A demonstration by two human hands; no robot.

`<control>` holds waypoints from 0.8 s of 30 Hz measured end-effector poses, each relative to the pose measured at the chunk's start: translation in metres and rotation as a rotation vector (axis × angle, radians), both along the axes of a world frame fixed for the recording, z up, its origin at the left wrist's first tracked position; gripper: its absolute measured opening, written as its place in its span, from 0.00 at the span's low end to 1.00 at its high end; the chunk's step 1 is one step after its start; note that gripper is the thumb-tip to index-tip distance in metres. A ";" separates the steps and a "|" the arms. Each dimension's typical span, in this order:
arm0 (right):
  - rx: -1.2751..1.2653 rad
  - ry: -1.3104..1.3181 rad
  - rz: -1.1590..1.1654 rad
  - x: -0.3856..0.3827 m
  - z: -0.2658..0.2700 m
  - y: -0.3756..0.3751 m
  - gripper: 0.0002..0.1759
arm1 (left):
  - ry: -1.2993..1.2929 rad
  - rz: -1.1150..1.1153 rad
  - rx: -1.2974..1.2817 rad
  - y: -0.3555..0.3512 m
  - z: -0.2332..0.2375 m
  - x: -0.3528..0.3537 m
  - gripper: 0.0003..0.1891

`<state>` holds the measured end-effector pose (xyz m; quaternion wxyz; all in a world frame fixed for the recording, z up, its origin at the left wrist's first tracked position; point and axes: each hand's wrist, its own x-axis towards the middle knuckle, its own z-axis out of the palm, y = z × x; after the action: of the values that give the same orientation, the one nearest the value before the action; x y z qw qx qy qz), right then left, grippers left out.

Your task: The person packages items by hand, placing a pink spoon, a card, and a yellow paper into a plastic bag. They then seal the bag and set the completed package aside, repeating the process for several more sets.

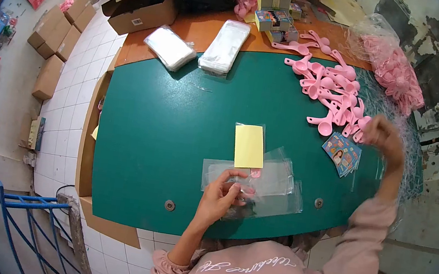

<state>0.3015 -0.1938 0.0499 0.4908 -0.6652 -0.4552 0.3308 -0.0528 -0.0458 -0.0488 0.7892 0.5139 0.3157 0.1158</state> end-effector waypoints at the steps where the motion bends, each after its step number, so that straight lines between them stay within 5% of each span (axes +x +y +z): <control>1: -0.105 -0.167 -0.149 0.042 0.005 -0.002 0.05 | 0.007 -0.023 0.027 -0.002 0.002 0.000 0.13; 2: -0.106 -0.170 -0.149 0.057 0.000 -0.018 0.05 | 0.011 -0.042 0.052 -0.003 0.003 0.000 0.12; 6: -0.196 -1.384 -0.522 0.087 -0.044 -0.055 0.14 | 0.009 -0.030 0.051 -0.006 0.002 0.000 0.12; 7: -0.156 -1.280 -0.429 0.018 -0.029 -0.022 0.19 | -0.007 -0.011 0.068 -0.006 0.004 0.000 0.12; 9: -0.039 -0.637 -0.037 -0.098 -0.018 0.016 0.26 | -0.019 -0.007 0.086 -0.008 0.011 0.003 0.12; 11: 0.018 -0.613 0.146 -0.157 -0.048 0.030 0.30 | -0.047 -0.006 0.050 -0.010 0.020 0.005 0.13; 18: 0.130 -0.428 0.128 -0.177 -0.077 0.043 0.12 | -0.029 -0.095 0.049 -0.005 0.031 -0.013 0.12; 20: 0.121 -0.296 0.125 -0.175 -0.075 0.040 0.09 | -0.119 0.055 -0.068 -0.003 0.027 -0.017 0.11; 22: 0.098 -0.194 0.198 -0.172 -0.074 0.038 0.09 | -0.075 0.138 0.095 -0.008 0.019 -0.011 0.11; 24: 0.100 -0.141 0.225 -0.173 -0.077 0.037 0.09 | 0.034 -0.084 0.688 -0.007 0.016 -0.008 0.12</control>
<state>0.1290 -0.1573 -0.0270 0.4499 -0.6063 -0.5763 0.3128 -0.0605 -0.0527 -0.0332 0.5685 0.7642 0.2500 0.1743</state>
